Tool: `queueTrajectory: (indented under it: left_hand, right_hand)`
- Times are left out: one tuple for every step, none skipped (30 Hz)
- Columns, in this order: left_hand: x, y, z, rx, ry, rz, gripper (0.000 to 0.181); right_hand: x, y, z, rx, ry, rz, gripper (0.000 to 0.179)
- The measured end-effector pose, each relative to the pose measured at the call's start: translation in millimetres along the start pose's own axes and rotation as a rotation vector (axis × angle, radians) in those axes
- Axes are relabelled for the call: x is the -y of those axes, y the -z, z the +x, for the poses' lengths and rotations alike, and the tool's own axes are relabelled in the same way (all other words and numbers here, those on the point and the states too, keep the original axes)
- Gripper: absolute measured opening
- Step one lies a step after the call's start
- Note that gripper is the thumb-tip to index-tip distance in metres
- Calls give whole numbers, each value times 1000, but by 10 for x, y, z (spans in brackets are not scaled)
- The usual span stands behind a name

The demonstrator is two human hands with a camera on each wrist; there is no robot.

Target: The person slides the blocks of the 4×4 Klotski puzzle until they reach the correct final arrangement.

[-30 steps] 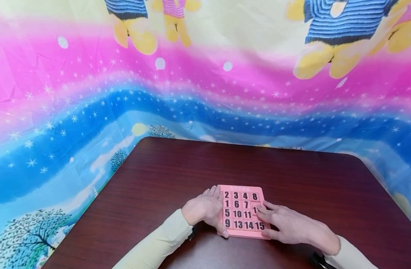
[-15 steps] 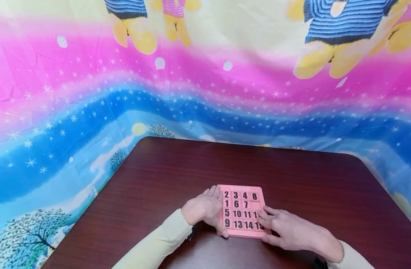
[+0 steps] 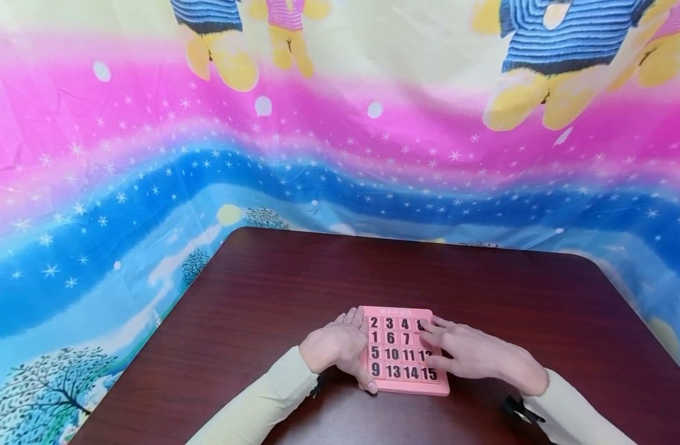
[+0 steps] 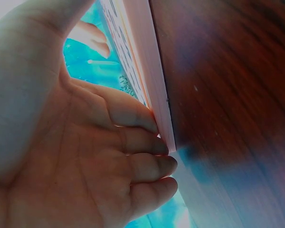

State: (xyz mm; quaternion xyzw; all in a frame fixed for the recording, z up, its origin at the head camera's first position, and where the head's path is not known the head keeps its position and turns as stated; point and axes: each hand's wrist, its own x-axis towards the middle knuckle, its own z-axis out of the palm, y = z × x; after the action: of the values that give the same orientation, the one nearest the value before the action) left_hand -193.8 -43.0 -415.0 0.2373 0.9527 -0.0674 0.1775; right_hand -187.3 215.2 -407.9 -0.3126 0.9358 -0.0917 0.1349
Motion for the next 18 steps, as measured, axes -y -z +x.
queueTrajectory:
  left_hand:
    - [3, -2, 0, 0, 0, -8, 134]
    - [7, -5, 0, -2, -1, -14, 134]
    - [8, -8, 0, -2, -3, -19, 134]
    - [10, -9, -2, -4, -4, -22, 134]
    - [12, -10, -3, -6, -5, -22, 134]
    - [15, -10, -4, -8, -4, -22, 134]
    - [17, -8, -7, -9, -3, -21, 134]
    - [18, -8, -7, -10, -2, -18, 133]
    - [16, -7, -6, -10, -1, -15, 133]
    - [14, -8, -5, -9, 0, -12, 133]
    - [11, -8, -6, -9, 0, -9, 133]
    - [9, -8, -4, -9, 0, -7, 133]
    - [9, -9, -3, -9, 1, -8, 134]
    - [8, -10, -1, -9, 2, -9, 134]
    - [7, -12, -2, -9, 4, -10, 134]
    - [5, -12, -5, -9, 4, -13, 134]
    - [4, -12, -8, -8, 4, -15, 134]
    - [5, -12, -8, -8, 5, -16, 134]
  right_hand:
    - [-10, -1, 26, 2, -7, 1, 61]
    - [-21, -4, 51, 4, -14, 0, 61]
    - [-32, -6, 75, 3, -15, -2, 61]
    - [-42, -9, 95, 4, -19, -5, 60]
    - [-53, -12, 113, 3, -17, -10, 60]
    - [-63, -17, 129, 3, -15, -15, 60]
    - [-73, -22, 141, 4, -12, -20, 60]
    - [-80, -27, 149, 4, -13, -21, 61]
    - [-88, -30, 153, 4, -9, -23, 61]
    - [-94, -33, 154, 3, -5, -23, 62]
    - [-99, -35, 154, 4, -5, -22, 62]
    - [-103, -37, 154, 4, -9, -19, 62]
    - [-110, -40, 153, 4, -14, -18, 62]
    - [-113, -42, 152, 3, -17, -16, 62]
    - [-117, -45, 151, 3, -18, -15, 61]
    - [-118, -49, 147, 3, -22, -10, 61]
    - [-119, -53, 141, 2, -25, -7, 61]
    - [-120, -59, 135, 1, -26, -5, 61]
